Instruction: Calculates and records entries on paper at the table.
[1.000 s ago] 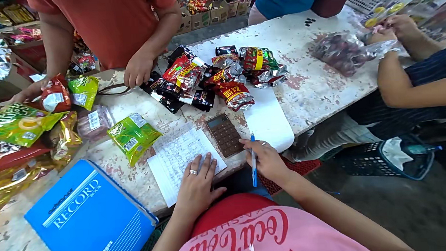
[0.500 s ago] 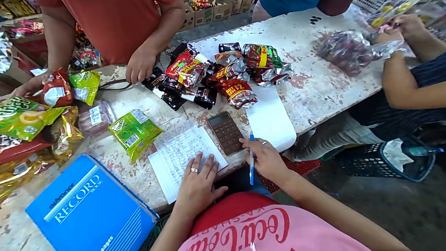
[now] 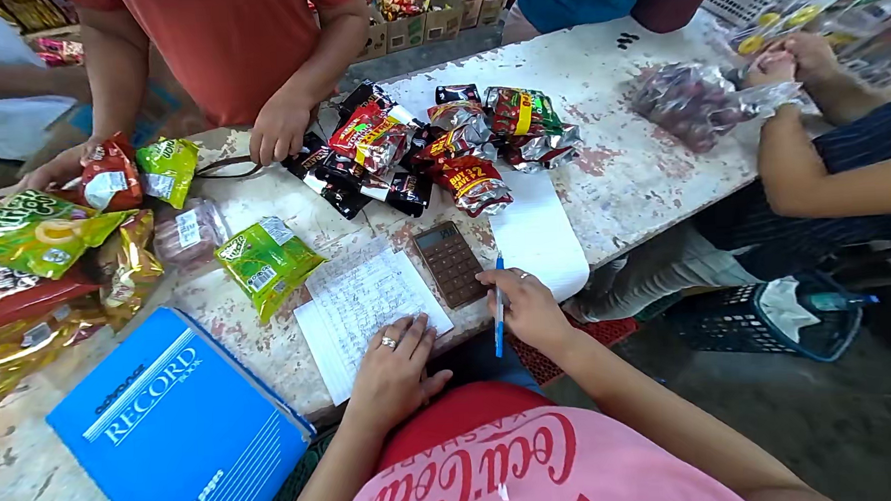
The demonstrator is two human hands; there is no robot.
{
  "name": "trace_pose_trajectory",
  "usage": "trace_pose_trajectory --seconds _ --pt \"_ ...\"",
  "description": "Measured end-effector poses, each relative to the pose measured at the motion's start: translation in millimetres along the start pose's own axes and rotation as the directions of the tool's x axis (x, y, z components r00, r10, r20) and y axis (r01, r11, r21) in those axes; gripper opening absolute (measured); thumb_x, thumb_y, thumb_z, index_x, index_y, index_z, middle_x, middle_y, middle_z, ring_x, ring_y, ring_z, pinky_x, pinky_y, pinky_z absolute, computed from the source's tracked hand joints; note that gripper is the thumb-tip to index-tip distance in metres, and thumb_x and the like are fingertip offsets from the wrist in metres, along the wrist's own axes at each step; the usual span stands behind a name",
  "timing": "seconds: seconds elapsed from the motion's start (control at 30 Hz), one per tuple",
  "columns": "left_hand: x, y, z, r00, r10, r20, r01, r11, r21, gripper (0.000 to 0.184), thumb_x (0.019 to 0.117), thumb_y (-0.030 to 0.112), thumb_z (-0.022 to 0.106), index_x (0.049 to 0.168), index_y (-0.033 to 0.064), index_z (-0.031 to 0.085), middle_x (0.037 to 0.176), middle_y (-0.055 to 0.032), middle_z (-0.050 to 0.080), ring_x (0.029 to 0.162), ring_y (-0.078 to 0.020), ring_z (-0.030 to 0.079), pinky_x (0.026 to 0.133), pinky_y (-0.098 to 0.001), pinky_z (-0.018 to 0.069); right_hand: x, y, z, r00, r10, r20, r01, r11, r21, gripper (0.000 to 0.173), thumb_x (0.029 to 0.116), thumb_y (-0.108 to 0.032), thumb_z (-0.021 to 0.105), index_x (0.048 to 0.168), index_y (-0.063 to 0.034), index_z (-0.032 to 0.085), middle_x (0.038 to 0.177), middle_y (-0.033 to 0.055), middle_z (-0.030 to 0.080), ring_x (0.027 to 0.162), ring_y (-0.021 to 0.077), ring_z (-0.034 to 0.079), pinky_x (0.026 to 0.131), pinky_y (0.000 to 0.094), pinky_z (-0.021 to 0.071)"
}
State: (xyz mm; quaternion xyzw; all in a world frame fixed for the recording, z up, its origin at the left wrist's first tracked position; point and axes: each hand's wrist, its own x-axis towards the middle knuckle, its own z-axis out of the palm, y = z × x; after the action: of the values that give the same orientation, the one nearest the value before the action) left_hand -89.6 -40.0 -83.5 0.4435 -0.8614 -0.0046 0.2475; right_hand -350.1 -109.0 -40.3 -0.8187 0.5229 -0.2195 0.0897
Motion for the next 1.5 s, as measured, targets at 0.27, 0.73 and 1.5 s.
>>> trace_pose_trajectory --seconds 0.27,0.73,1.5 --pt "1.2 -0.1 -1.8 1.000 -0.003 0.018 0.003 1.000 -0.006 0.059 0.0972 0.062 0.050 0.124 0.0139 0.072 0.136 -0.0057 0.067 0.124 -0.0270 0.064 0.100 -0.0446 0.0522 7.3 -24.3 6.9 0.977 -0.200 0.080 0.191 0.976 0.105 0.029 0.0900 -0.010 0.058 0.116 -0.0085 0.070 0.119 0.0088 0.073 0.120 0.0366 0.063 0.098 0.0575 0.0490" --pt "0.6 -2.8 -0.6 0.982 -0.135 -0.131 0.109 0.977 -0.183 0.031 0.1003 0.027 0.052 0.103 0.0069 0.075 0.110 -0.0127 0.072 0.110 -0.0278 0.067 0.092 -0.0362 0.0566 -5.0 -21.0 8.0 0.975 -0.216 0.045 0.211 0.973 0.096 0.023 0.0921 -0.016 0.058 0.111 -0.0109 0.072 0.110 0.0054 0.076 0.119 0.0337 0.064 0.101 0.0570 0.0461" --pt "2.4 -2.2 -1.5 0.990 -0.111 -0.088 0.102 0.990 -0.099 0.035 0.1000 0.036 0.054 0.112 0.0118 0.075 0.113 -0.0095 0.072 0.114 -0.0275 0.066 0.096 -0.0370 0.0550 37.9 -8.4 8.3 0.996 -0.045 0.080 0.037 0.995 0.093 0.030 0.0857 -0.003 0.060 0.113 -0.0073 0.071 0.111 0.0091 0.075 0.124 0.0399 0.060 0.106 0.0612 0.0413"
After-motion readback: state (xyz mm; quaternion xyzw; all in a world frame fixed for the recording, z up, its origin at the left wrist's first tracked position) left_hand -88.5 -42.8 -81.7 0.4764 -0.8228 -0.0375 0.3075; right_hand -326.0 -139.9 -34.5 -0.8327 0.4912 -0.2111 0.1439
